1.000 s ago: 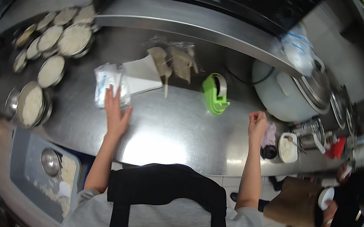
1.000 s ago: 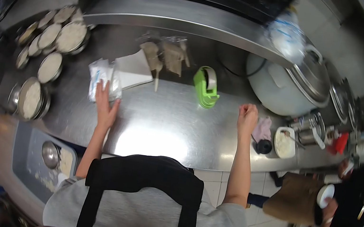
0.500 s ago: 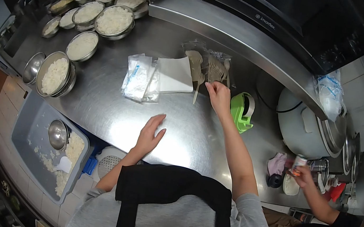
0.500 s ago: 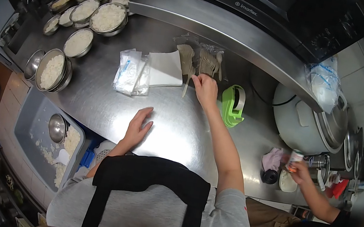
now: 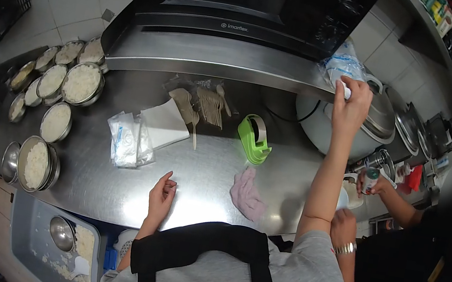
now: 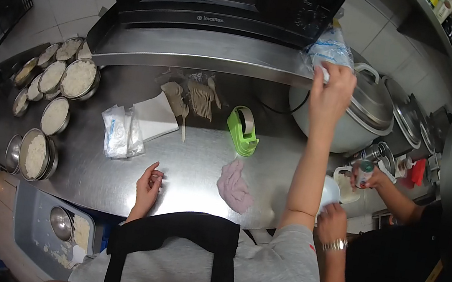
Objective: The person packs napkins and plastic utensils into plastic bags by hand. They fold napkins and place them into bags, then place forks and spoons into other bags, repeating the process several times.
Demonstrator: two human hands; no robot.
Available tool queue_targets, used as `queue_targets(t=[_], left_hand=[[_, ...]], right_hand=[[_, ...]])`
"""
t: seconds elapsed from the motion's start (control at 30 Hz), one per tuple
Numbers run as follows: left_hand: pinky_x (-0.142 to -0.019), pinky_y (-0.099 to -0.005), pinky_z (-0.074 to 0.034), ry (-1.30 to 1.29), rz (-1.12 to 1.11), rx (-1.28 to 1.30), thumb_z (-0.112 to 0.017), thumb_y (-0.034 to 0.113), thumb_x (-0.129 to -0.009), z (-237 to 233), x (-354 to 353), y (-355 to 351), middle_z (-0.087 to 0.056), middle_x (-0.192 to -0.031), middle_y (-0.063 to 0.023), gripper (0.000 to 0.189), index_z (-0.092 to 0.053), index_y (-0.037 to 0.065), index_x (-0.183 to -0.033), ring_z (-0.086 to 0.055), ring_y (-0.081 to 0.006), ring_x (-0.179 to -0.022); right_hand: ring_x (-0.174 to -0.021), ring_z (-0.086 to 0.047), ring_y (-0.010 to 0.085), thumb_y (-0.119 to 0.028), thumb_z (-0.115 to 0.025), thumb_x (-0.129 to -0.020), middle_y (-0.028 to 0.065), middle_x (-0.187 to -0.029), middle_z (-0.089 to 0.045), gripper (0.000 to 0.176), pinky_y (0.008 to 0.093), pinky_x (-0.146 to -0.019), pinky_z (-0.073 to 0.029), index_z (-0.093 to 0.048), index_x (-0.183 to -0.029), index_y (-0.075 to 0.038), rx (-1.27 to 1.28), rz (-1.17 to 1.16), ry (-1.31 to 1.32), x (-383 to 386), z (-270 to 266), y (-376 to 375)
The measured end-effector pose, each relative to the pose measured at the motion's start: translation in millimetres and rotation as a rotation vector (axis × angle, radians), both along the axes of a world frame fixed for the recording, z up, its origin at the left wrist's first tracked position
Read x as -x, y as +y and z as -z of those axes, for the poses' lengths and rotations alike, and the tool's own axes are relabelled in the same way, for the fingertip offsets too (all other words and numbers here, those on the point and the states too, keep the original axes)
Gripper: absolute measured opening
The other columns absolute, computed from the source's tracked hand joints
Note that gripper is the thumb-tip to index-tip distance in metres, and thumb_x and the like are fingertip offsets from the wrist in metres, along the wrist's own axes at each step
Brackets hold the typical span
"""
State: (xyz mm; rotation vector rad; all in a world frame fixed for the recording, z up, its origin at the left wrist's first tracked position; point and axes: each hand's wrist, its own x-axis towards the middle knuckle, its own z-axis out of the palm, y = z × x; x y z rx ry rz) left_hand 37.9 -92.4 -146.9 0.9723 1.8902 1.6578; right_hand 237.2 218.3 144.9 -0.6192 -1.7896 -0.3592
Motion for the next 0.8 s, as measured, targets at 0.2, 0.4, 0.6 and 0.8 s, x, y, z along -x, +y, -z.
queue_targets(t=[0.2,0.4,0.6,0.8], left_hand=[[-0.053,-0.0192,-0.042,0.121,0.146,-0.064,-0.056,0.001,-0.081,-26,-11,19,-0.059,-0.090,-0.0050,0.042,-0.049,0.006,-0.123,-0.050,-0.0063,-0.064],[-0.055,-0.0245,-0.047,0.399,0.340,-0.188,-0.057,0.003,-0.079,-91,-15,48,-0.060,-0.091,-0.0082,0.038,-0.053,0.007,-0.117,-0.056,-0.0144,-0.065],[-0.086,-0.0376,-0.043,0.890,0.504,-0.493,-0.058,0.008,-0.078,-196,-22,113,-0.054,-0.114,-0.0124,0.039,-0.052,0.003,-0.116,-0.051,-0.0287,-0.102],[-0.101,-0.0447,-0.031,1.341,0.476,-0.590,-0.061,0.025,-0.078,-268,-81,230,-0.035,-0.136,-0.0140,0.057,-0.040,0.004,-0.127,-0.032,-0.0306,-0.126]], right_hand=[[-0.090,-0.050,0.0271,-0.020,-0.067,-0.073,0.0086,-0.089,-0.056,0.024,0.0407,-0.075,-0.040,-0.066,-0.092,-0.006,0.123,0.355,-0.220,-22,14,34],[-0.083,-0.056,0.0278,-0.017,-0.065,-0.073,0.0099,-0.081,-0.059,0.014,0.0405,-0.073,-0.041,-0.066,-0.082,-0.006,0.249,0.290,-0.205,-31,-5,48],[-0.075,-0.059,0.0342,-0.015,-0.062,-0.074,0.0165,-0.080,-0.061,0.015,0.0407,-0.067,-0.045,-0.061,-0.076,0.000,0.320,0.043,-0.136,-43,-27,48],[-0.077,-0.059,0.0356,-0.011,-0.058,-0.075,0.0160,-0.079,-0.062,0.011,0.0422,-0.066,-0.046,-0.061,-0.076,-0.001,0.279,0.139,-0.336,-37,-47,34]])
